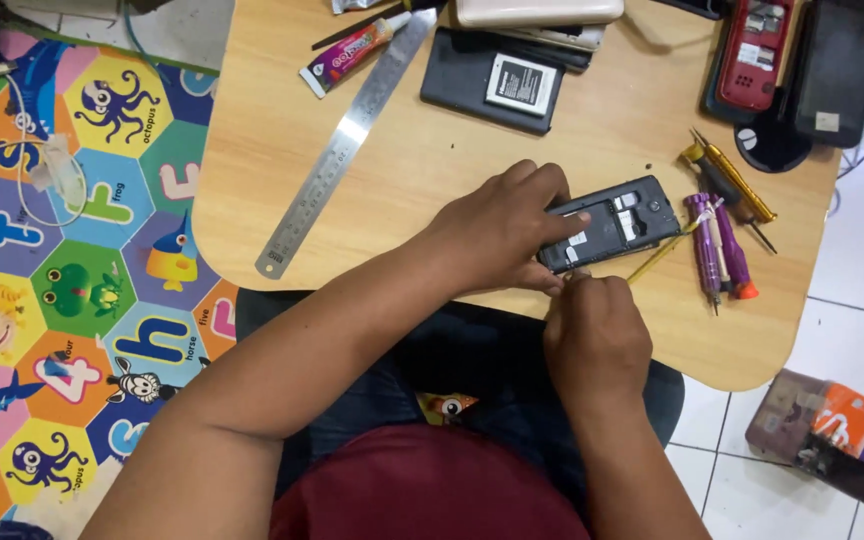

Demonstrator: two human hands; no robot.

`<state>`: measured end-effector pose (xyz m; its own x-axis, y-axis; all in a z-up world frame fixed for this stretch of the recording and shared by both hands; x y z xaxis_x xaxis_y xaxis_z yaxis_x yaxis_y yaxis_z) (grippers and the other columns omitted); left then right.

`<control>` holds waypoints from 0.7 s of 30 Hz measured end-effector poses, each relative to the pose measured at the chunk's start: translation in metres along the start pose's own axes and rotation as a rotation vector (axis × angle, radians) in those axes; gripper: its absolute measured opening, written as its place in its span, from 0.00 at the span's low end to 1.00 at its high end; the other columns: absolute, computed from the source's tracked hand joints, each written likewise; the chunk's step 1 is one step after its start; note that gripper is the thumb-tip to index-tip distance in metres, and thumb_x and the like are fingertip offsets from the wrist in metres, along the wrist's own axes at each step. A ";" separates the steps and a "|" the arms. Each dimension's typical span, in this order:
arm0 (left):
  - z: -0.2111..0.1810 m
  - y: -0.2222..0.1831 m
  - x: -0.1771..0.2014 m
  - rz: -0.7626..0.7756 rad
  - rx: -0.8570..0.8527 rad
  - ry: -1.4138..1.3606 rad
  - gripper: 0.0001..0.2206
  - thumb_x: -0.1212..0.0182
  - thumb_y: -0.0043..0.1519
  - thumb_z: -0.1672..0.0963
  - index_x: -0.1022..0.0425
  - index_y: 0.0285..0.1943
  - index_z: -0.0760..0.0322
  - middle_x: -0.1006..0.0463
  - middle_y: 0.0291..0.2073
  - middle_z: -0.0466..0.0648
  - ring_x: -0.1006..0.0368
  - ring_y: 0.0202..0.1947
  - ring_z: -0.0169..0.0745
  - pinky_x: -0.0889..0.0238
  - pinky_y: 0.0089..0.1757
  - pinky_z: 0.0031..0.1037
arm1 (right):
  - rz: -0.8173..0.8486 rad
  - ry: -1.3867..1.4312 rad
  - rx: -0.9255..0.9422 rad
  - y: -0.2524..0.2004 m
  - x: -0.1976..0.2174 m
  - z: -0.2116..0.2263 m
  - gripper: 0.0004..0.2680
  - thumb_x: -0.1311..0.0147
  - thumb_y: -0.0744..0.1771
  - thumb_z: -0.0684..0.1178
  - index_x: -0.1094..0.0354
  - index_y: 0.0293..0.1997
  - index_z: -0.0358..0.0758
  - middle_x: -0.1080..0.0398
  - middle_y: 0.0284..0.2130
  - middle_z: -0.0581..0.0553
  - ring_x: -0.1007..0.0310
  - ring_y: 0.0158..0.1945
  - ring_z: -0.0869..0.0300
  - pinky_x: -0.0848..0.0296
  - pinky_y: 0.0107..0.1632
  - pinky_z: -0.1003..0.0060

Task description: Disassembling a smartphone by prying the internal frame from the body using a small metal tool.

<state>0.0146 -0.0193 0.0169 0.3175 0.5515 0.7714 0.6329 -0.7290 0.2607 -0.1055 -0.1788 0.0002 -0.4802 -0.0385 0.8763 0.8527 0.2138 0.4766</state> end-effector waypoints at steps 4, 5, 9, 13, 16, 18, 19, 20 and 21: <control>-0.004 0.002 0.005 0.002 -0.015 0.003 0.31 0.17 0.45 0.46 0.19 0.56 0.57 0.30 0.45 0.55 0.32 0.45 0.56 0.29 0.45 0.44 | 0.007 0.154 0.012 0.002 -0.007 -0.031 0.05 0.41 0.68 0.42 0.31 0.32 0.42 0.40 0.23 0.48 0.28 0.31 0.52 0.29 0.33 0.61; -0.006 0.002 0.009 0.025 -0.002 -0.013 0.30 0.18 0.46 0.46 0.19 0.56 0.58 0.30 0.45 0.55 0.32 0.45 0.55 0.30 0.46 0.43 | 0.156 0.377 -0.063 0.011 -0.002 -0.038 0.01 0.40 0.66 0.41 0.27 0.35 0.40 0.35 0.24 0.42 0.26 0.35 0.45 0.27 0.37 0.55; -0.009 0.001 0.018 0.046 -0.001 -0.067 0.31 0.18 0.47 0.47 0.19 0.57 0.62 0.30 0.45 0.56 0.32 0.46 0.57 0.31 0.46 0.44 | 0.353 0.839 -0.204 0.047 0.022 -0.043 0.02 0.41 0.63 0.33 0.25 0.36 0.27 0.25 0.26 0.31 0.22 0.38 0.34 0.25 0.39 0.49; -0.006 0.000 0.015 0.015 0.009 -0.073 0.30 0.19 0.48 0.46 0.19 0.56 0.61 0.30 0.44 0.54 0.31 0.45 0.55 0.31 0.46 0.44 | 0.266 0.825 -0.259 0.024 0.005 -0.045 0.03 0.36 0.65 0.37 0.22 0.40 0.35 0.25 0.25 0.38 0.21 0.38 0.44 0.26 0.39 0.56; -0.003 0.002 0.009 -0.037 -0.010 -0.101 0.30 0.22 0.50 0.44 0.19 0.55 0.64 0.31 0.42 0.56 0.31 0.44 0.59 0.30 0.46 0.45 | 0.108 0.974 -0.419 0.017 0.004 -0.038 0.02 0.41 0.67 0.34 0.24 0.42 0.28 0.25 0.27 0.35 0.20 0.38 0.50 0.27 0.41 0.58; -0.001 0.000 0.008 -0.058 -0.020 -0.111 0.31 0.23 0.49 0.43 0.20 0.55 0.64 0.31 0.43 0.57 0.31 0.44 0.61 0.30 0.46 0.46 | 0.095 0.878 -0.389 0.023 0.012 -0.030 0.01 0.40 0.67 0.33 0.25 0.40 0.27 0.27 0.24 0.32 0.21 0.34 0.41 0.27 0.35 0.56; -0.002 0.000 0.009 -0.058 -0.018 -0.111 0.31 0.23 0.49 0.43 0.20 0.55 0.64 0.31 0.43 0.57 0.31 0.44 0.61 0.30 0.46 0.46 | 0.096 0.880 -0.388 0.024 0.014 -0.029 0.01 0.40 0.67 0.33 0.25 0.40 0.27 0.27 0.24 0.32 0.21 0.34 0.41 0.27 0.35 0.56; -0.002 0.000 0.009 -0.063 -0.017 -0.112 0.31 0.22 0.49 0.43 0.20 0.55 0.64 0.30 0.42 0.57 0.30 0.44 0.60 0.30 0.46 0.46 | 0.112 0.870 -0.394 0.025 0.015 -0.029 0.01 0.40 0.67 0.34 0.24 0.40 0.27 0.26 0.24 0.33 0.21 0.34 0.42 0.27 0.34 0.56; -0.002 0.000 0.009 -0.069 -0.017 -0.114 0.32 0.22 0.48 0.43 0.20 0.55 0.63 0.30 0.42 0.56 0.30 0.44 0.60 0.30 0.46 0.45 | 0.126 0.858 -0.399 0.026 0.017 -0.029 0.00 0.39 0.67 0.34 0.24 0.39 0.27 0.26 0.24 0.33 0.21 0.35 0.42 0.27 0.34 0.57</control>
<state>0.0158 -0.0152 0.0251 0.3524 0.6423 0.6807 0.6439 -0.6942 0.3217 -0.0852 -0.2021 0.0292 -0.2005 -0.7749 0.5995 0.9712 -0.0771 0.2252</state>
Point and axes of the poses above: each hand's wrist, its own y-axis towards the middle knuckle, its own x-axis out of the back of the hand, z = x × y, the point moved 2 cm from there along y, towards the middle knuckle
